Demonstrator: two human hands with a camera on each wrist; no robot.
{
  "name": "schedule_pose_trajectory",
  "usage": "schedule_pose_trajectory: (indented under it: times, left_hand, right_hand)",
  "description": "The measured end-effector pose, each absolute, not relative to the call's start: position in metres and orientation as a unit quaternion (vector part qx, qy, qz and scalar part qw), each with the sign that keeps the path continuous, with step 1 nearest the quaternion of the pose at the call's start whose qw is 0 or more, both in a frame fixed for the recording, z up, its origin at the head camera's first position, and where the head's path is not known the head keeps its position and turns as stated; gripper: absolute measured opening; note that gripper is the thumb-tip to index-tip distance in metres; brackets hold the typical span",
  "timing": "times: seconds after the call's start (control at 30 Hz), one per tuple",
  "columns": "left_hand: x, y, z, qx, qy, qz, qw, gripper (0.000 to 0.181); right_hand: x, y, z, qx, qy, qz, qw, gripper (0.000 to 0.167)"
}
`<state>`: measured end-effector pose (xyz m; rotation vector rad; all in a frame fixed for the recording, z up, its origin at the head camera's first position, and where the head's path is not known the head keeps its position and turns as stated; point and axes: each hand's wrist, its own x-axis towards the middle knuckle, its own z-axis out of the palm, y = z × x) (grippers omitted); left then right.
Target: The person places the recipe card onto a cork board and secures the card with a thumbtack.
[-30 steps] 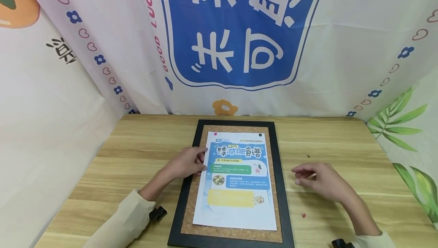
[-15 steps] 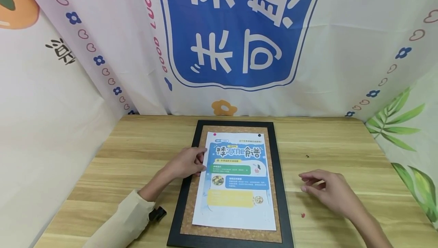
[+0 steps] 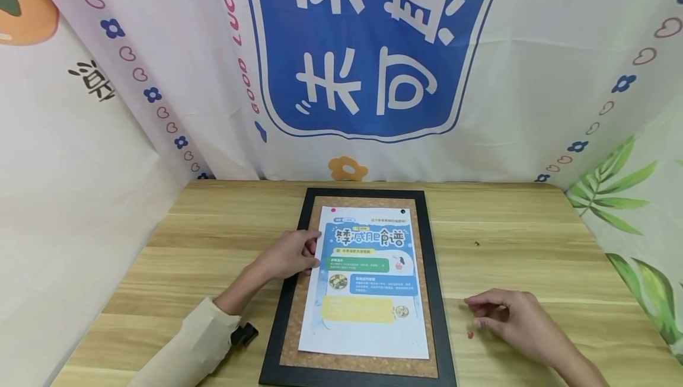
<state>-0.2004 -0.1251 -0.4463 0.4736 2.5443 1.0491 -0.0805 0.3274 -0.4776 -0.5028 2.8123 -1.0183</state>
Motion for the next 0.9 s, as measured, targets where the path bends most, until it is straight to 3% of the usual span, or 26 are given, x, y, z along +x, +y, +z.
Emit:
schedule_pose_trajectory:
  times: [0.27,0.53,0.9]
  left_hand:
    - [-0.200,-0.126,-0.447,0.160,0.897,0.373,0.177,0.039]
    - [-0.199,-0.127,-0.447,0.161,0.899,0.367,0.180,0.037]
    - [-0.202,-0.127,-0.446,0.170,0.898,0.363,0.184,0.015]
  right_hand:
    - [-0.074,0.328,-0.484,-0.171,0.913,-0.359,0.091,0.020]
    - [-0.068,0.331,-0.490,-0.214,0.895,-0.379,0.097,0.016]
    - [-0.065,0.331,-0.492,-0.250,0.890,-0.373,0.086,0.019]
